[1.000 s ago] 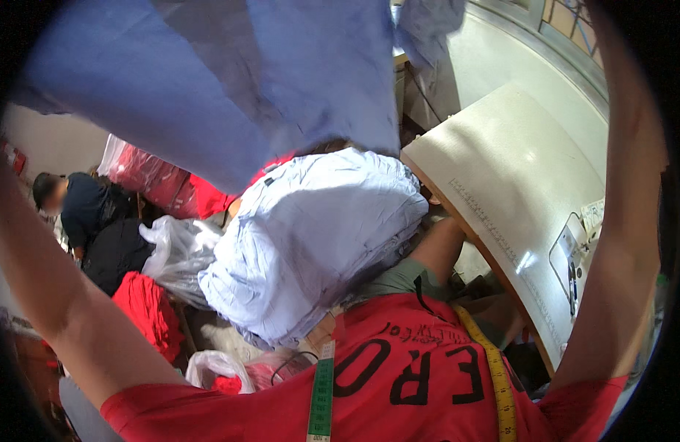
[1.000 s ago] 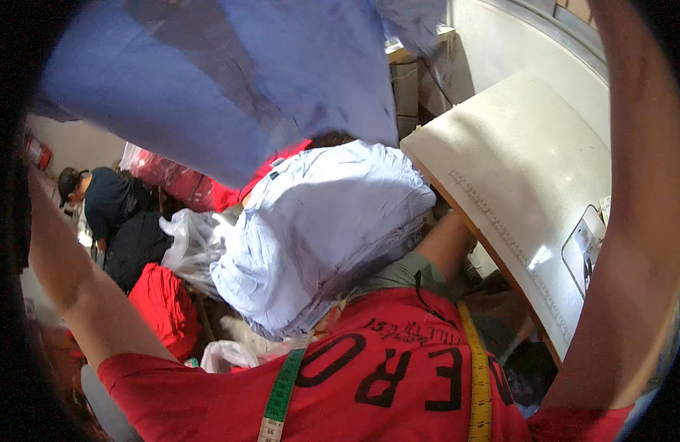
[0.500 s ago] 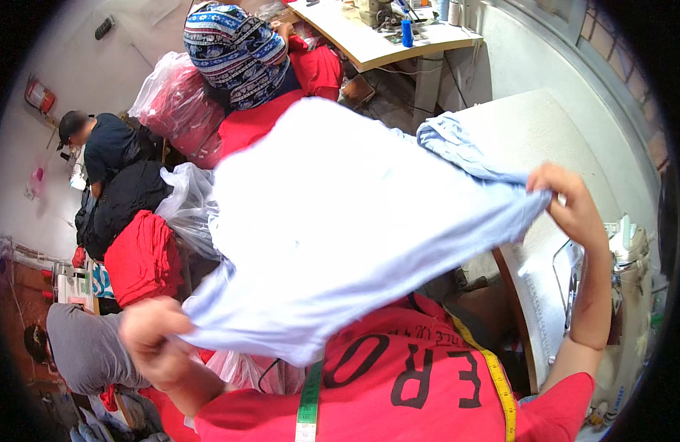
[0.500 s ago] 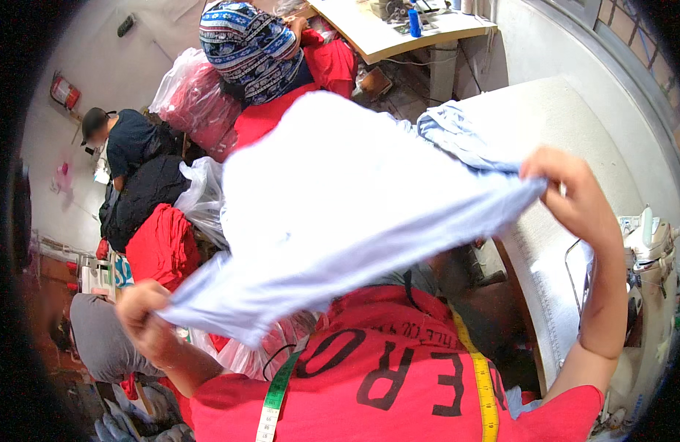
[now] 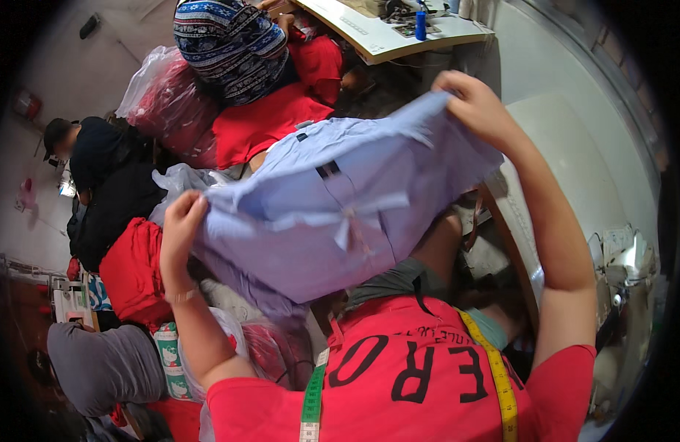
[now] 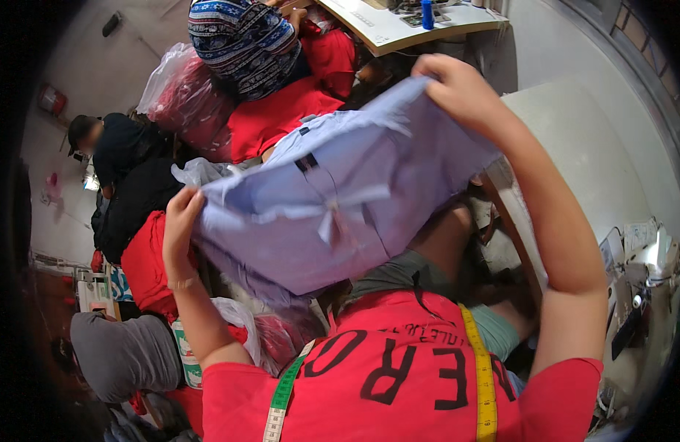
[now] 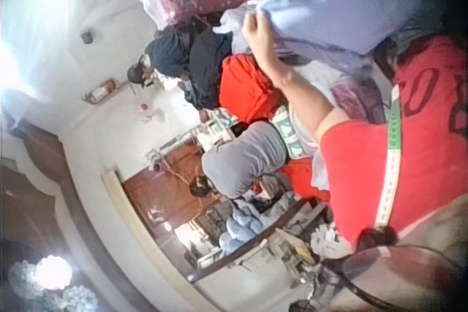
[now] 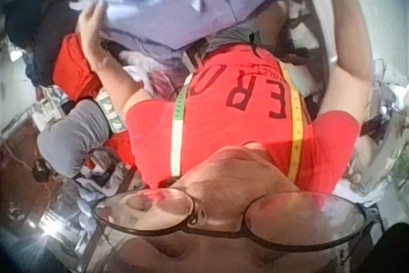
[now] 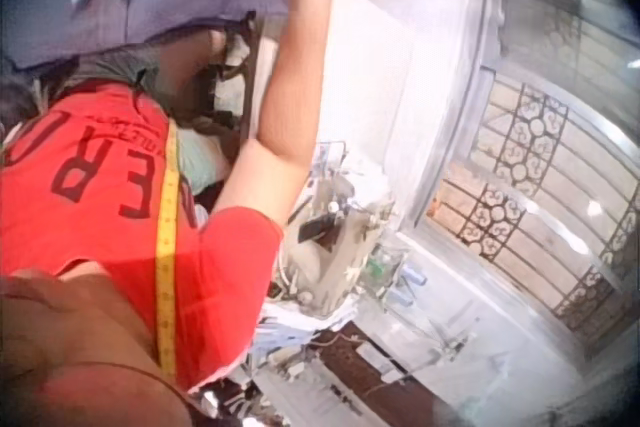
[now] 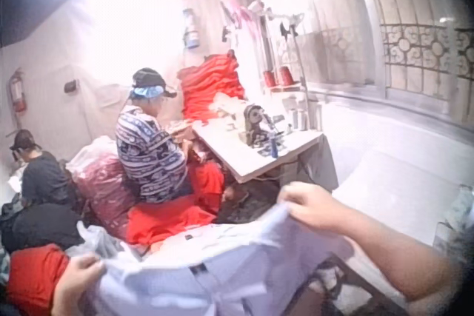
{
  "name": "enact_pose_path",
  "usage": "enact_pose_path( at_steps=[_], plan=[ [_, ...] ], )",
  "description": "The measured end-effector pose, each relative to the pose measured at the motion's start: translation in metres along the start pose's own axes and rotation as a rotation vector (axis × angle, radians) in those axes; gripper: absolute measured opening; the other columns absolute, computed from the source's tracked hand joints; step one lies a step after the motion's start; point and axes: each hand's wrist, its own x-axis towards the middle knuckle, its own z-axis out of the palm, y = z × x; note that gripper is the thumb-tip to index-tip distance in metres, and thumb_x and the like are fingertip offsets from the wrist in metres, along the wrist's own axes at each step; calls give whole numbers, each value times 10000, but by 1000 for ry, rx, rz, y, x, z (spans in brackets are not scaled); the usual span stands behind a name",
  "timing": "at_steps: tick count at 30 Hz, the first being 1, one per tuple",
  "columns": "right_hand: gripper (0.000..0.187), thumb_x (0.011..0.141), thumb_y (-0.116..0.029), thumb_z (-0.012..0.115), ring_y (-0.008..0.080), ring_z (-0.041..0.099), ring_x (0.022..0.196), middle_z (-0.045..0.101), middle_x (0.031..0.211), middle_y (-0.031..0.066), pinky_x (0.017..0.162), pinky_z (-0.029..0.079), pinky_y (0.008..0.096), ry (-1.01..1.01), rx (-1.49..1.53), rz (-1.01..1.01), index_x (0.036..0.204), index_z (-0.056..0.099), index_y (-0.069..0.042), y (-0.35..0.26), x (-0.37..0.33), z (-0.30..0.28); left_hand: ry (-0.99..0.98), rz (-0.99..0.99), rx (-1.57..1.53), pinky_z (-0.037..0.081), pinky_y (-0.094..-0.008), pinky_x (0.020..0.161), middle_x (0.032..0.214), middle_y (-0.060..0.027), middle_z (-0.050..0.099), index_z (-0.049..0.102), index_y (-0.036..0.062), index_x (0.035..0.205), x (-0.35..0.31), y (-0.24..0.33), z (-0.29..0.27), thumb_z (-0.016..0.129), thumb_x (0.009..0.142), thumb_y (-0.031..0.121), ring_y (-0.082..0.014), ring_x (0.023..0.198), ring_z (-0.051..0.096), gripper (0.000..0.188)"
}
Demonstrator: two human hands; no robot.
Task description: The person sews a blue shirt using an industrial sewing machine, cuts threads with snips, and handles the collar and buttons.
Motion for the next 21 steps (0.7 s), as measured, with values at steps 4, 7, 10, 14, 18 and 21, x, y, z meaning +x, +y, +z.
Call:
enact_pose_path(
  at_steps=[4,7,10,14,18,21],
  plan=[
    [397,725,20,470,359,513,1078,527,1147,224,940,417,372,172,-77,-131,1107,558,-45,69,76,98,-33,-113,141,431,-265,641,727,-22,576,605,-29,886,88,-115,27,589,866,177,-108,710,520,208],
    [531,719,48,500,367,428,1209,425,1282,235,1038,350,371,116,-77,-79,1241,475,-48,105,56,170,58,-153,363,461,-364,742,868,-137,630,581,-2,1049,84,-142,71,627,834,186,-270,808,599,289],
    [385,745,7,556,370,486,1124,519,1171,195,990,377,400,-24,68,-138,1129,531,-11,71,11,185,140,208,475,399,-438,897,1103,-179,570,562,48,1107,37,-92,111,654,792,193,-354,1031,528,359],
    [229,766,-70,612,324,535,1026,577,1056,141,900,419,405,-187,77,-252,985,571,-18,25,-60,186,-148,463,334,377,-433,933,1215,-156,518,564,46,1110,-12,-22,171,678,766,222,-336,1076,495,402],
    [183,766,-104,636,281,547,917,581,1007,118,807,435,394,-280,43,-334,933,593,-40,6,-85,205,-304,280,67,358,-461,940,1250,-148,497,565,45,1130,-39,-27,202,697,747,262,-344,1093,469,460],
    [182,766,-97,631,281,554,906,591,975,106,802,439,390,-251,164,-242,935,593,-39,13,-72,205,-201,354,152,353,-474,932,1264,-145,488,565,58,1131,-37,-24,204,701,743,271,-336,1103,457,463]
  ],
)
